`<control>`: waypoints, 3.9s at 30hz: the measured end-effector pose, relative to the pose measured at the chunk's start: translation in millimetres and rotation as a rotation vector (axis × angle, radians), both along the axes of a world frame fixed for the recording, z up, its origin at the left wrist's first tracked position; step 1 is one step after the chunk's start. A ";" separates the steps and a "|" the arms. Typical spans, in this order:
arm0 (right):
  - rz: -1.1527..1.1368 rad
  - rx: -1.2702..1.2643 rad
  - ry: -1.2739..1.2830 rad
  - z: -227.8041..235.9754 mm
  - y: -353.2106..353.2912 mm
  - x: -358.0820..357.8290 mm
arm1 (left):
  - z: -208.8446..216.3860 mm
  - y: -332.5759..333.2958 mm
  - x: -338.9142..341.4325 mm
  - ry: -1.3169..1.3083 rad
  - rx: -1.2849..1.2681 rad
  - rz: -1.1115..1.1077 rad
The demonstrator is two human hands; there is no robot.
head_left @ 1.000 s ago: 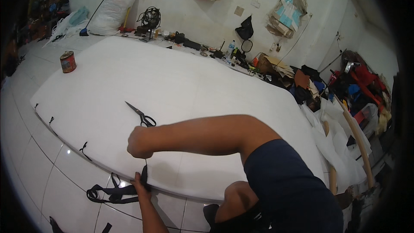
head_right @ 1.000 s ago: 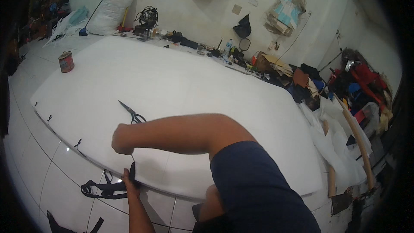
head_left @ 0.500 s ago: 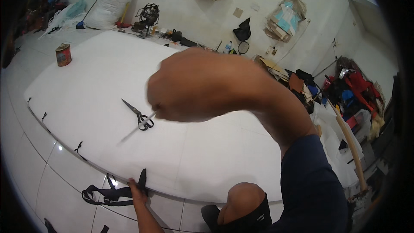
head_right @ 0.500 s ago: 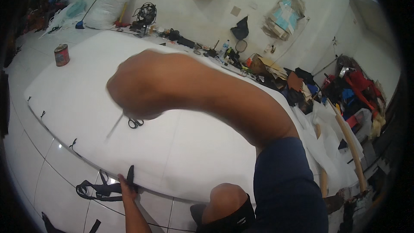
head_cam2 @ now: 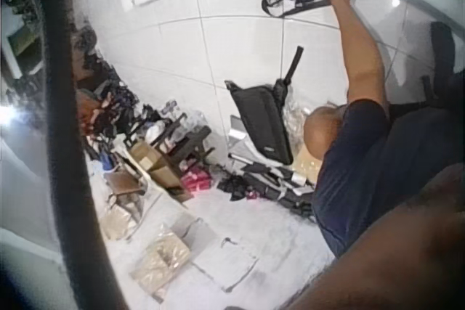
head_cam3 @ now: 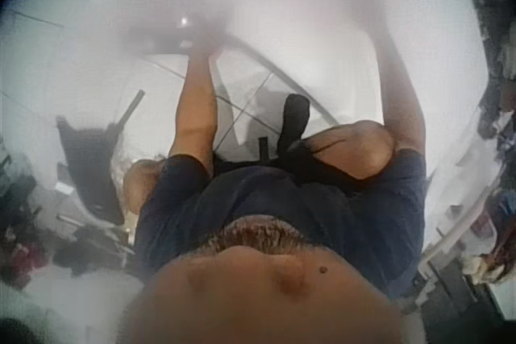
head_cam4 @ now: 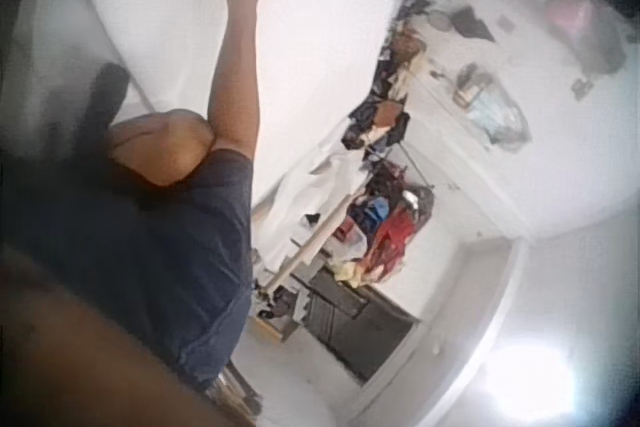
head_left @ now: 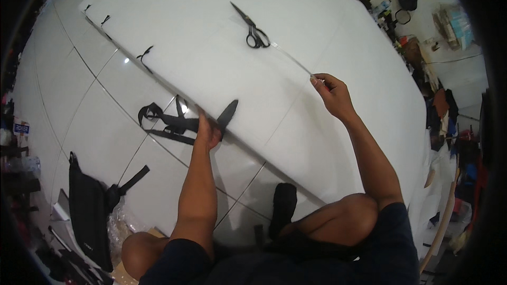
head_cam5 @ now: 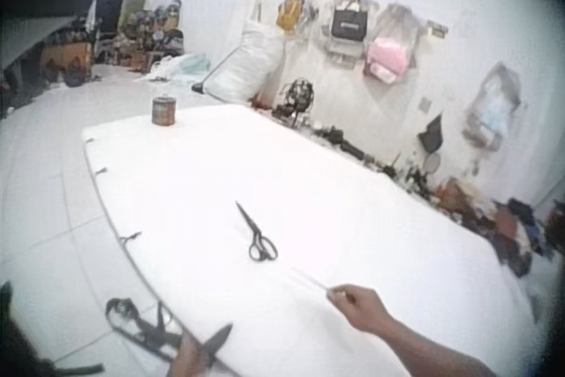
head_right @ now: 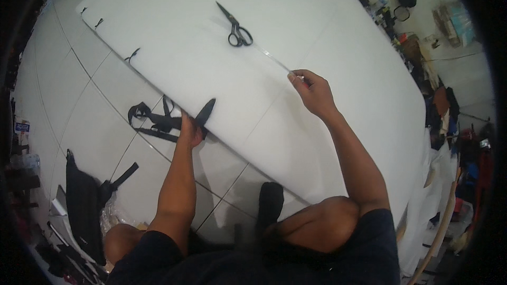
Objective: The person sits on the floor and attaches black straps to a large white foam block. They use a long metal tool to poke holes in the foam and thread the straps through, then cut the excess strap with scissors.
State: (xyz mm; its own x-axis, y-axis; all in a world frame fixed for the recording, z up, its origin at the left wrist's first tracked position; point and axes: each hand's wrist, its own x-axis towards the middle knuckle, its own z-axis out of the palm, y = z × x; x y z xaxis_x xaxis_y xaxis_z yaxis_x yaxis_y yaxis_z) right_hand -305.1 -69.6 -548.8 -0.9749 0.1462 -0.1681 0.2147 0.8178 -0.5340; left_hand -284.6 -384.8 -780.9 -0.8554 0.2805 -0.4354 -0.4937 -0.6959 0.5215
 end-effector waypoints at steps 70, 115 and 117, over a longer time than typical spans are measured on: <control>0.639 -0.027 0.170 -127.3 -154.6 37.1 | 113.9 -17.7 1.0 0.971 -1.762 -0.473; 0.587 -0.132 0.352 -123.5 -164.7 35.6 | 76.1 -47.6 -7.3 0.547 -0.981 -0.467; 0.569 -0.099 0.397 -126.1 -170.8 33.2 | 80.8 -54.4 -16.4 0.511 -0.948 -0.564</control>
